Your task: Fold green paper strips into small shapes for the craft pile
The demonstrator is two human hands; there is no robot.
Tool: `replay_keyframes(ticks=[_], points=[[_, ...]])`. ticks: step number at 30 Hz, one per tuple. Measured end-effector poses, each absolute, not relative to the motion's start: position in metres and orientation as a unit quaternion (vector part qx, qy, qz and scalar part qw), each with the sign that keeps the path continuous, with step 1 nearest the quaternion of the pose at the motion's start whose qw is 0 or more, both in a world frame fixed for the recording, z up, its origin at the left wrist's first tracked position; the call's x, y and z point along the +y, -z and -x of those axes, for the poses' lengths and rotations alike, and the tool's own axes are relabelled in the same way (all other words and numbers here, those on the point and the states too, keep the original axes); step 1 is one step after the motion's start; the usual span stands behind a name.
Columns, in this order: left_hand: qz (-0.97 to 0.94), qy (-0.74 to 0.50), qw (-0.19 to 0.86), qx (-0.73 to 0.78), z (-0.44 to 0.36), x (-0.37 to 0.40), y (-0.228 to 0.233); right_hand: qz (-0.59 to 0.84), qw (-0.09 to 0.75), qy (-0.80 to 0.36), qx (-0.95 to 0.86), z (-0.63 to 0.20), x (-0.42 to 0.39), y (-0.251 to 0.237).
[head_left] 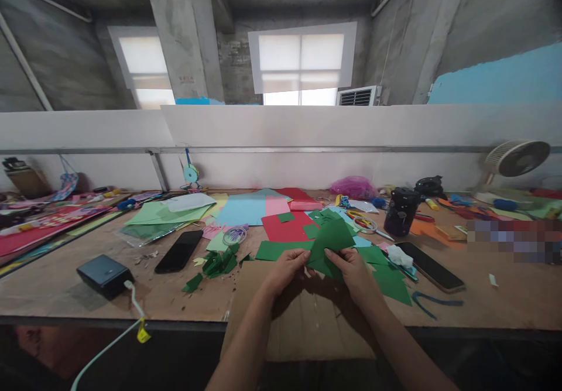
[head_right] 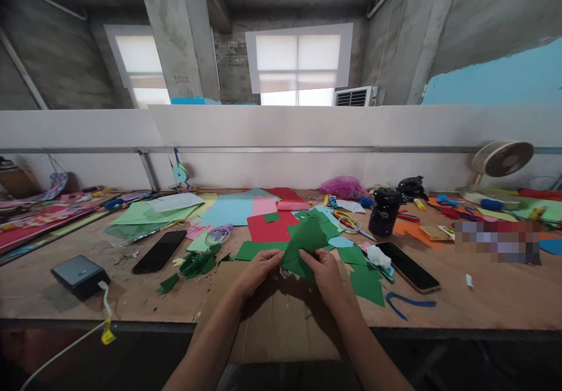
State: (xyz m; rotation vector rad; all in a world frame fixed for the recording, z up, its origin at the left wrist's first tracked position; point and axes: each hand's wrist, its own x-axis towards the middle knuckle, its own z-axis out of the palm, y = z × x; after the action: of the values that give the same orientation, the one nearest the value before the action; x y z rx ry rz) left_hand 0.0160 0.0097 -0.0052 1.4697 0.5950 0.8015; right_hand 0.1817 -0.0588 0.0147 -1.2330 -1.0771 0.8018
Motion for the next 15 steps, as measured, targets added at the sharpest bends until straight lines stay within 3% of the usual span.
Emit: replay_keyframes(ticks=[15], points=[[-0.641, -0.356, 0.591, 0.336, -0.021, 0.003, -0.001, 0.565, 0.6, -0.342, -0.452, -0.178, -0.066, -0.025]])
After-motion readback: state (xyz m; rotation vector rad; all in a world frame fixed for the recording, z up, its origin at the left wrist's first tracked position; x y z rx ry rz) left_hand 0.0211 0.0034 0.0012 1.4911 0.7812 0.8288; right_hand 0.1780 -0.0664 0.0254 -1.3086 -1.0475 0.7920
